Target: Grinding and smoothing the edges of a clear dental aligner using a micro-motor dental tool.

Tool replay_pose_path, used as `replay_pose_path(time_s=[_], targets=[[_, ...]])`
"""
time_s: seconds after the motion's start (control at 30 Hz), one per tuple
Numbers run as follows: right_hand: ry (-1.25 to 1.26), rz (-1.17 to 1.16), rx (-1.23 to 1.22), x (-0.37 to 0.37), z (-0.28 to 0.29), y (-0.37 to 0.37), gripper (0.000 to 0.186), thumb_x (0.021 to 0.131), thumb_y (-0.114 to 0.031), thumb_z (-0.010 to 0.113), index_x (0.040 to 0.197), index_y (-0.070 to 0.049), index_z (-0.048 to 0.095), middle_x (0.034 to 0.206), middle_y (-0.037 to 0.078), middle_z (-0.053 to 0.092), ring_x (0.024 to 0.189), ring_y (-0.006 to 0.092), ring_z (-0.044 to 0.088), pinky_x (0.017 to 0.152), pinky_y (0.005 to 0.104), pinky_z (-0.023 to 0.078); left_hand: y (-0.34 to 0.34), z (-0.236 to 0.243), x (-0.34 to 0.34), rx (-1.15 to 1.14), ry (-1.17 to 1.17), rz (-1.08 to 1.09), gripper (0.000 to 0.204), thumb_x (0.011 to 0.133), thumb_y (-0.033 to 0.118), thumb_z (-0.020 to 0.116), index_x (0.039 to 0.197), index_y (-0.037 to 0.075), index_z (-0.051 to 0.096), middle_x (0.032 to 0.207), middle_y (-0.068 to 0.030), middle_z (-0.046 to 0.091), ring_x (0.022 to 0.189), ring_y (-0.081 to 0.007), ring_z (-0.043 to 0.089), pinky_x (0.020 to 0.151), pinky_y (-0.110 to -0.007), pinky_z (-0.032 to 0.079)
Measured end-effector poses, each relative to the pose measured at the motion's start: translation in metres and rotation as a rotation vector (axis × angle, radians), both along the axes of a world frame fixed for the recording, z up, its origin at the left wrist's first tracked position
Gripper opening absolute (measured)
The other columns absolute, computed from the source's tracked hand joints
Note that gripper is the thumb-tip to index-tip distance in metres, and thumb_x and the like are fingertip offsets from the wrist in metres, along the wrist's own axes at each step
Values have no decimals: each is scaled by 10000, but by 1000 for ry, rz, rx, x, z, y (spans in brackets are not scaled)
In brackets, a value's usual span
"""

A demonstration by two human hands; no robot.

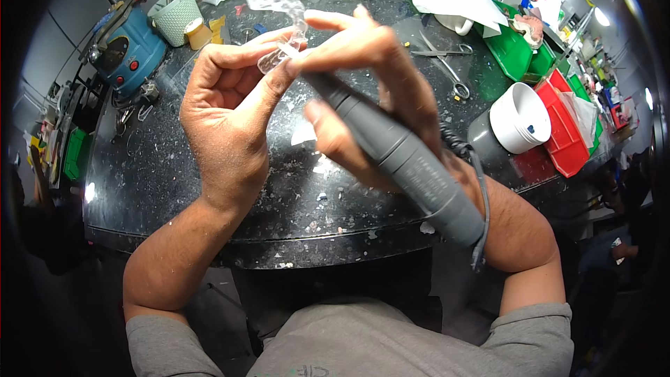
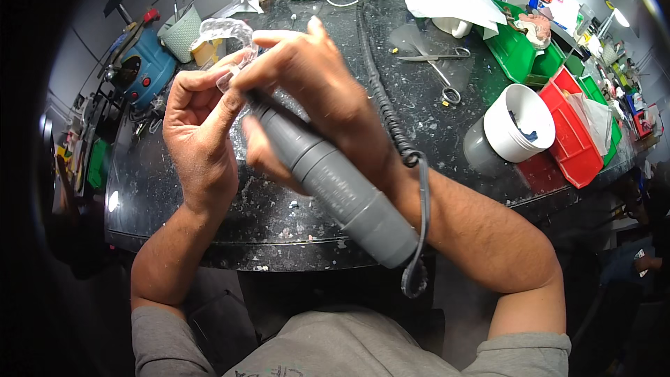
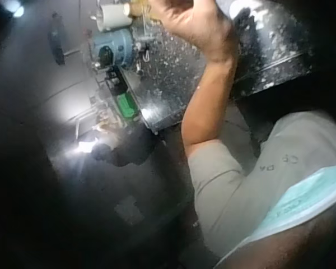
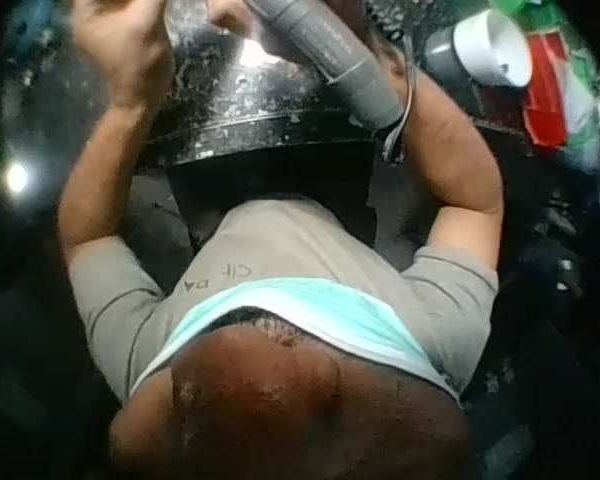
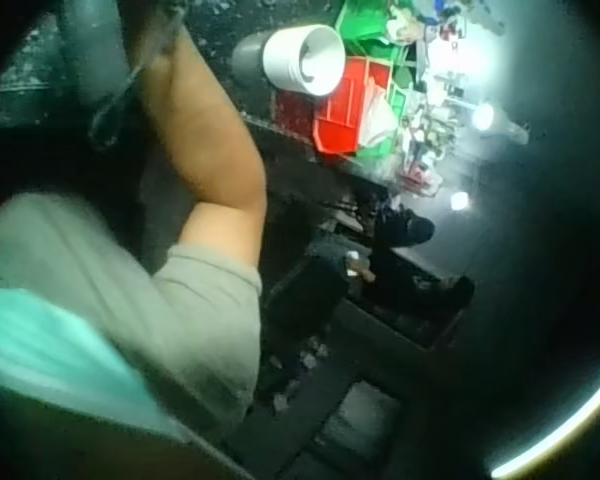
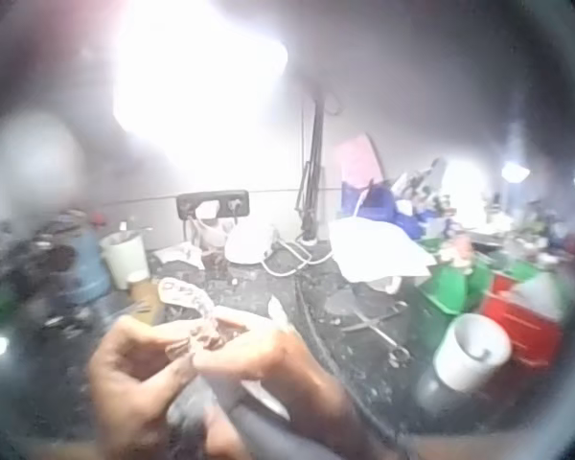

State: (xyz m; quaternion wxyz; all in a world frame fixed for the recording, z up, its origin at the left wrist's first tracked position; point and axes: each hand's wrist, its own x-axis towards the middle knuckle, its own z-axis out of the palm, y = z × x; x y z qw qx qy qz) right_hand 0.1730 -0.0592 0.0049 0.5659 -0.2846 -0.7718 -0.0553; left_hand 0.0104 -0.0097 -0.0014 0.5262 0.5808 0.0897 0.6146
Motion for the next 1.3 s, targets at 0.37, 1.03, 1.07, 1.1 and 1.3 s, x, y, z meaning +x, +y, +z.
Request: replay_pose_path(time_s=[0.37, 1.03, 1.07, 1.1, 1.3], targets=[[110, 39, -7, 2, -4, 5, 401, 688, 10, 658, 1085, 14, 597, 1027, 110, 620, 1129, 313, 595, 1060, 571, 371, 2, 0, -1, 73, 185, 92, 165, 895, -81, 622, 1002, -4, 523, 1171, -233, 645, 1079, -234, 658, 973, -346, 530], [408, -56, -327, 22, 4, 6, 279, 902, -130, 714, 1139, -36, 600, 974, 54, 658, 855, 103, 640, 745, 231, 531, 5, 0, -1, -244, 136, -162, 166, 890, 27, 689, 1003, 3, 571, 1011, -177, 700, 941, -241, 708, 893, -361, 572], [418, -74, -325, 24, 2, 9, 279, 902, -130, 714, 1139, -36, 600, 974, 54, 658, 855, 103, 640, 745, 231, 531, 6, -1, -1, -245, 145, -181, 166, 890, 27, 689, 1003, 3, 571, 1011, -177, 700, 941, -241, 708, 893, -361, 572], [463, 23, -380, 26, -2, 14, 283, 894, -119, 717, 1139, -39, 601, 971, 58, 664, 872, 110, 646, 777, 242, 531, 7, -1, -1, -275, 174, -202, 169, 887, 23, 690, 1004, 3, 570, 1008, -176, 700, 941, -241, 708, 893, -360, 573], [551, 168, -501, 24, 1, 11, 281, 860, -55, 711, 1124, -50, 613, 931, 72, 691, 918, 133, 671, 839, 263, 535, 10, -5, -1, -232, 348, -190, 140, 894, -3, 646, 996, 18, 552, 1075, -216, 680, 972, -277, 702, 916, -400, 566]])
